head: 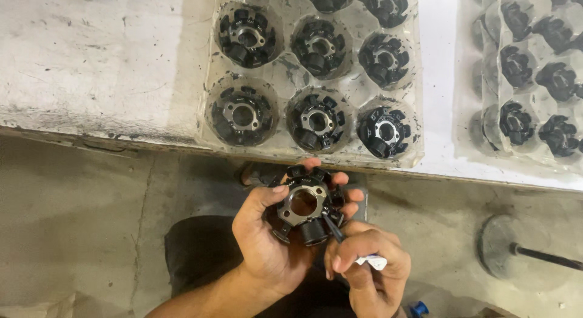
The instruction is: The person picks black rotor-like metal components one at a time from a plastic tray and applies glue from a small tube with a brush applicator onto each part, then places the glued part back into the tray and reaches for the next one.
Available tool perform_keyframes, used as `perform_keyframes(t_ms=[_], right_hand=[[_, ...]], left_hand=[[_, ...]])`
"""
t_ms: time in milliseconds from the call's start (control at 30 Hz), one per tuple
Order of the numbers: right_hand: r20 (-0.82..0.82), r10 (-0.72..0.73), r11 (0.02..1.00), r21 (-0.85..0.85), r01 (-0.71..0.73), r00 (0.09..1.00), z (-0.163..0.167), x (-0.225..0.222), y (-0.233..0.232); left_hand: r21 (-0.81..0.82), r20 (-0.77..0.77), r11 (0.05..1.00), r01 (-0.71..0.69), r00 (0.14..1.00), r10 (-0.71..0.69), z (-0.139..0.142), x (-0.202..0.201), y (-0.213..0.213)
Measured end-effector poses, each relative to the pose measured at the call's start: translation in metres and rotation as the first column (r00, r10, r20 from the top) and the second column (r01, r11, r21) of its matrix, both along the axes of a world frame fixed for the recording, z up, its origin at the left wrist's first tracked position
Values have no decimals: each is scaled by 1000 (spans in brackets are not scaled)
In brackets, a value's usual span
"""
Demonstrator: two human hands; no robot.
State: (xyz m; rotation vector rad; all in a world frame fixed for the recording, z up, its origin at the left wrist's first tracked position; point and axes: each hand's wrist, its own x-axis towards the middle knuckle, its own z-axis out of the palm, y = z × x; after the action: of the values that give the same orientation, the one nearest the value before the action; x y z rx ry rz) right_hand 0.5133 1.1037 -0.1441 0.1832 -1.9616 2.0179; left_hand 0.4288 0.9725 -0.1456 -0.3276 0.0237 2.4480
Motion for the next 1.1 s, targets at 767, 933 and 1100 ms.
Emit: perform_keyframes(t_ms=[767, 933, 1100], right_hand=[[178, 49, 994, -104, -31, 983, -14, 9, 2], [370, 19, 976, -208, 63, 929, -13, 21, -3], [137, 57, 990, -133, -39, 989, -5, 22, -1]], left_hand=[[36, 141, 998, 54, 988, -59, -12, -7, 0], [39, -85, 999, -29, 996, 33, -15, -18, -3], [-167, -592, 958, -234, 801, 93, -11, -33, -20]])
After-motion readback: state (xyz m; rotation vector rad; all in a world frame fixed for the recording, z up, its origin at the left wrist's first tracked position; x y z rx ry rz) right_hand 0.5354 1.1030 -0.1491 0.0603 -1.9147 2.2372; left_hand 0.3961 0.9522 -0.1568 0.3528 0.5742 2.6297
